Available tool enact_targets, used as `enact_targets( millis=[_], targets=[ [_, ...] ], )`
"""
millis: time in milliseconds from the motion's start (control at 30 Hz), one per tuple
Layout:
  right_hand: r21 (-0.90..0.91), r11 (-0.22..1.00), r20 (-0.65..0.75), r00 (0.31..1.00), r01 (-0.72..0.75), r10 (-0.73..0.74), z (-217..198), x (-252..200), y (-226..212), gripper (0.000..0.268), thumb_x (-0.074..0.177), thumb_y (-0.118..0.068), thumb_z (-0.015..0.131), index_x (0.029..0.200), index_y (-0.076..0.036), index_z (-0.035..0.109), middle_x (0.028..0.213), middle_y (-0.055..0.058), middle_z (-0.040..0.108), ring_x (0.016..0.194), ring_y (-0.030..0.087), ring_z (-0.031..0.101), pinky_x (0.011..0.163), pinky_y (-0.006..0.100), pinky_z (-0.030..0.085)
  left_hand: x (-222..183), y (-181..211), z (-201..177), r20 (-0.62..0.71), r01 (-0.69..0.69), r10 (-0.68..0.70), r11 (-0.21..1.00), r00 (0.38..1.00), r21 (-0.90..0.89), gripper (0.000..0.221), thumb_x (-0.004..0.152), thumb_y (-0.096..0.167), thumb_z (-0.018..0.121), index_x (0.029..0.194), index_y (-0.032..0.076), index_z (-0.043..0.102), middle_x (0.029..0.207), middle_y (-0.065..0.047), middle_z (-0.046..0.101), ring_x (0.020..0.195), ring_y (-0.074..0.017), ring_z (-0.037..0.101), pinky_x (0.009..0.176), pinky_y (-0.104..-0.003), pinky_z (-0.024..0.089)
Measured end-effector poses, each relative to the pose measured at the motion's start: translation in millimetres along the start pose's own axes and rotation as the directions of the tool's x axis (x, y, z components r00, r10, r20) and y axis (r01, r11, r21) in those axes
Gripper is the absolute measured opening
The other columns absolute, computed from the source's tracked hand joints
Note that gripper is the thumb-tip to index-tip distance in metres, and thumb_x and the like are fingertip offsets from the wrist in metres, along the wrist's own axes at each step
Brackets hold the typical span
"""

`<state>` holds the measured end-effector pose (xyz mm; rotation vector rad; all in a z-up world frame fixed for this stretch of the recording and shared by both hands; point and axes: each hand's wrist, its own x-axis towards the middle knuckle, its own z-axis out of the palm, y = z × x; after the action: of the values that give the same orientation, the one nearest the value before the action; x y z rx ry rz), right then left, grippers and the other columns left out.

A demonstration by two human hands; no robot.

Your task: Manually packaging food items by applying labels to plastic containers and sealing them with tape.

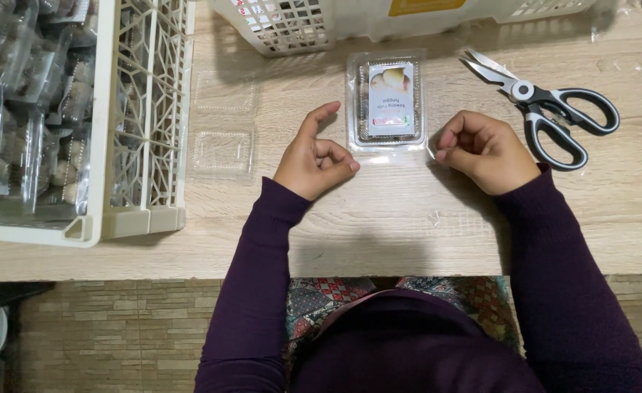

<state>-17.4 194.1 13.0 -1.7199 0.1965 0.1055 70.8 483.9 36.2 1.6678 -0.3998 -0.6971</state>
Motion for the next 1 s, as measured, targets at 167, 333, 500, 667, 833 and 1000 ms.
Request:
enact_targets(
  millis=[167,333,500,667,833,1000],
  targets=[
    [-0.041,0.999,-0.022,1.000,-0.006,0.006,5,0,-6,0.018,0.086,0.009,0.068,0.099,-0.003,0.068,0.079,0.005,0.064,0.069,0.011,0.059,0.068,0.023,0.050,3,3,0,-0.059,0.037,-0.038,0.999,0.998,-0.014,0.088,0.089,0.004,0.075,0.160,0.013,0.024,0.087,-0.009,0.074,0.065,-0.0074,0.059,0.063,-0.018,0.054],
    [-0.024,1.000,-0.062,0.998,0.005,-0.006,14,-1,-9,0.023,0.086,0.006,0.074,0.107,-0.002,0.068,0.082,0.006,0.064,0.072,0.011,0.059,0.069,0.023,0.050,5,-4,0,-0.093,0.056,-0.057,0.998,0.994,-0.015,0.089,0.090,0.003,0.075,0.160,0.012,0.021,0.088,-0.010,0.074,0.067,-0.0084,0.063,0.063,-0.018,0.056],
    [-0.063,0.998,-0.145,0.989,-0.002,-0.007,22,-5,-14,0.026,0.085,0.003,0.079,0.107,-0.003,0.067,0.078,0.005,0.066,0.066,0.008,0.057,0.066,0.021,0.048,5,2,1,-0.133,0.027,-0.033,0.999,0.991,-0.047,0.090,0.090,0.004,0.076,0.161,0.014,0.021,0.087,-0.009,0.073,0.067,-0.0085,0.062,0.061,-0.018,0.055],
    [-0.071,0.997,-0.167,0.986,-0.013,0.001,20,-2,-5,0.026,0.084,0.003,0.081,0.104,-0.005,0.067,0.077,0.005,0.066,0.065,0.008,0.057,0.064,0.020,0.047,8,1,3,-0.170,0.032,-0.033,0.999,0.985,-0.007,0.092,0.090,0.005,0.077,0.161,0.014,0.019,0.084,-0.008,0.072,0.064,-0.0078,0.061,0.059,-0.017,0.053],
    [-0.080,0.997,-0.178,0.984,-0.024,0.009,21,-1,-2,0.025,0.084,0.003,0.081,0.103,-0.005,0.067,0.076,0.004,0.066,0.065,0.008,0.057,0.064,0.019,0.046,5,12,5,-0.185,0.048,-0.045,0.999,0.982,0.011,0.094,0.089,0.005,0.077,0.161,0.014,0.018,0.081,-0.006,0.072,0.060,-0.0072,0.061,0.055,-0.016,0.052],
    [-0.075,0.996,-0.178,0.984,-0.043,0.029,19,3,4,0.026,0.082,0.002,0.082,0.101,-0.005,0.066,0.075,0.004,0.065,0.066,0.008,0.057,0.067,0.019,0.046,4,17,6,-0.203,0.058,-0.058,0.998,0.977,-0.005,0.093,0.087,0.004,0.078,0.159,0.016,0.021,0.079,-0.006,0.072,0.057,-0.0058,0.058,0.052,-0.015,0.049]
  ],
)
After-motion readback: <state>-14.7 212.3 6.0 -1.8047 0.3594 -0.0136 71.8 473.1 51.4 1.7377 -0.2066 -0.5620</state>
